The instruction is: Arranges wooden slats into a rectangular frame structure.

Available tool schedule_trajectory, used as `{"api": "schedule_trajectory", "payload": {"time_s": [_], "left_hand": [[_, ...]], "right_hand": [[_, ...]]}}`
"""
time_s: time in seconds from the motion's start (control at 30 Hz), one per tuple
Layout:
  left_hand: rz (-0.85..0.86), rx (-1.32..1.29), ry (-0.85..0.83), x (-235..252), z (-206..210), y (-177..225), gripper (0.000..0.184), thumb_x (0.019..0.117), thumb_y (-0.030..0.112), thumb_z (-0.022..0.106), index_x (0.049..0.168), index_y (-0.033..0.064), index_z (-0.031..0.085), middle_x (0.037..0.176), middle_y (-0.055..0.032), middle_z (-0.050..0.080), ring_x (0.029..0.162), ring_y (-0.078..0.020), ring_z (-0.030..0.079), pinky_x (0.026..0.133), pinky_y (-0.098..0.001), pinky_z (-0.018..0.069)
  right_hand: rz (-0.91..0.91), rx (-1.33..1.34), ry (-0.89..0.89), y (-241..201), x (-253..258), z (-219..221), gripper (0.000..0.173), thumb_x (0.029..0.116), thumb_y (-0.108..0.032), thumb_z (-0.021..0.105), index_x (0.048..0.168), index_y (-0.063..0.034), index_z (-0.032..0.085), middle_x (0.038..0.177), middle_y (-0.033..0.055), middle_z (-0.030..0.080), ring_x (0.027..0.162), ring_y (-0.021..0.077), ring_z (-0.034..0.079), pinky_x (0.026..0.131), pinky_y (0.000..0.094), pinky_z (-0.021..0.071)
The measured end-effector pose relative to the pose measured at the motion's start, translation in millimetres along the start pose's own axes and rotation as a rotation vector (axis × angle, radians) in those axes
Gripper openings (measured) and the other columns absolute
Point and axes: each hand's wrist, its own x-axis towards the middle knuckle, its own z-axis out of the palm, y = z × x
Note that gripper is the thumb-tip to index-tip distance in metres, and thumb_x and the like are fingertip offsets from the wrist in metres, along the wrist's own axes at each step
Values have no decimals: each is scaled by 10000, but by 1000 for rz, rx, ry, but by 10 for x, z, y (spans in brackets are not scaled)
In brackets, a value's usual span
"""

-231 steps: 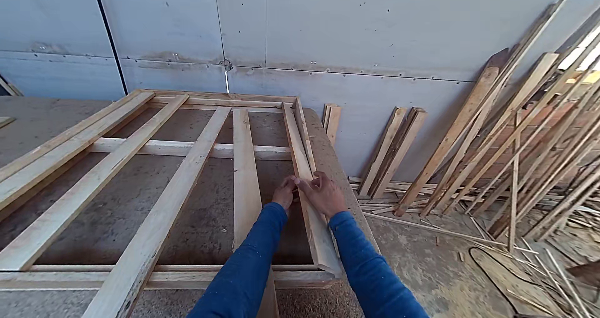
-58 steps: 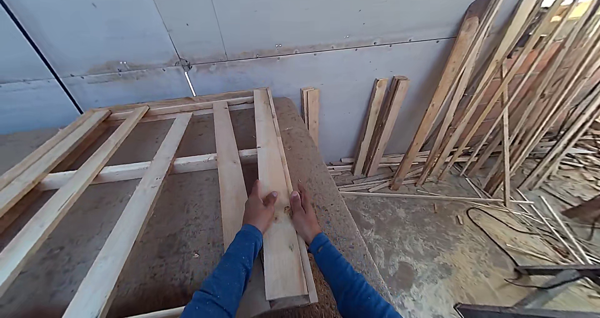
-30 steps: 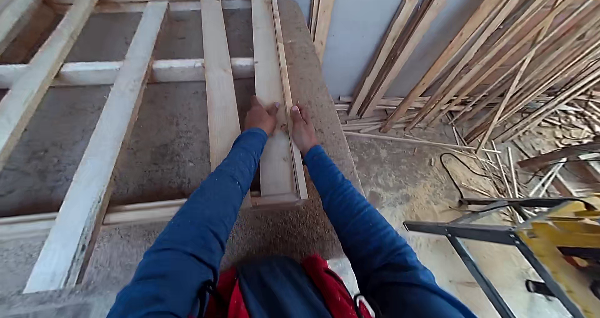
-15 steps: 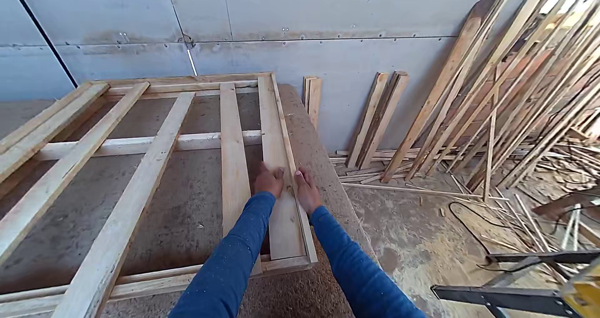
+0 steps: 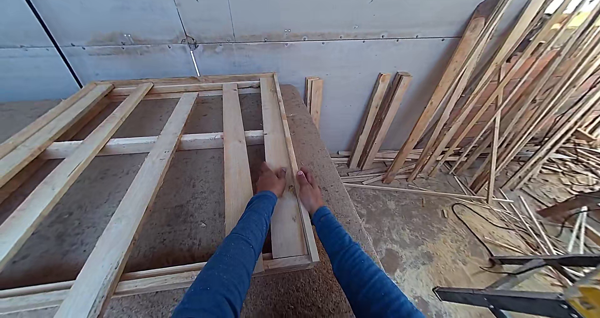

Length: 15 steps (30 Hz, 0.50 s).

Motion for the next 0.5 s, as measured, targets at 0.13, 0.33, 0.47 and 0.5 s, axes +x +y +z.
{"api": "schedule_trajectory", "payload": {"time_s": [0.13, 0.33, 0.47, 0.5], "left_hand": [[-7, -57, -18, -8, -25, 1, 883, 997, 563, 570, 1607, 41, 202, 1341, -259, 620, 1233, -405, 627, 1044, -603, 487], [-40, -90, -28, 20, -43, 12, 833, 1010, 578, 538, 1570, 20, 275, 1344, -262, 615, 1262, -397, 609, 1062, -591, 473], [-110, -316, -65, 118, -30, -21, 797, 1055, 642, 287, 1390, -32, 549, 1348, -294, 603, 1301, -425, 567, 1078, -629, 437], [-151, -454, -86, 126, -30, -23, 846, 1046, 674, 243, 1328, -35, 609, 1312, -290, 623, 1255, -413, 592, 1048, -627, 458]], "right_hand": [[-25, -5, -1, -4, 0, -5, 545, 1105, -379, 410, 1544, -55, 398, 1511, 161, 511, 1369, 244, 516, 1136, 467, 414], [7, -26, -2, 22, 29, 7, 557, 1104, -431, 398, 1556, -106, 385, 1524, 144, 507, 1347, 275, 540, 1091, 525, 448], [-71, -221, 80, 20, 37, 5, 588, 1074, -432, 486, 1547, -99, 380, 1425, 135, 593, 1280, 286, 596, 1048, 531, 499], [-163, -348, 112, -30, 7, -15, 627, 1049, -440, 521, 1547, -85, 385, 1459, 139, 560, 1338, 311, 542, 1095, 548, 460]]}}
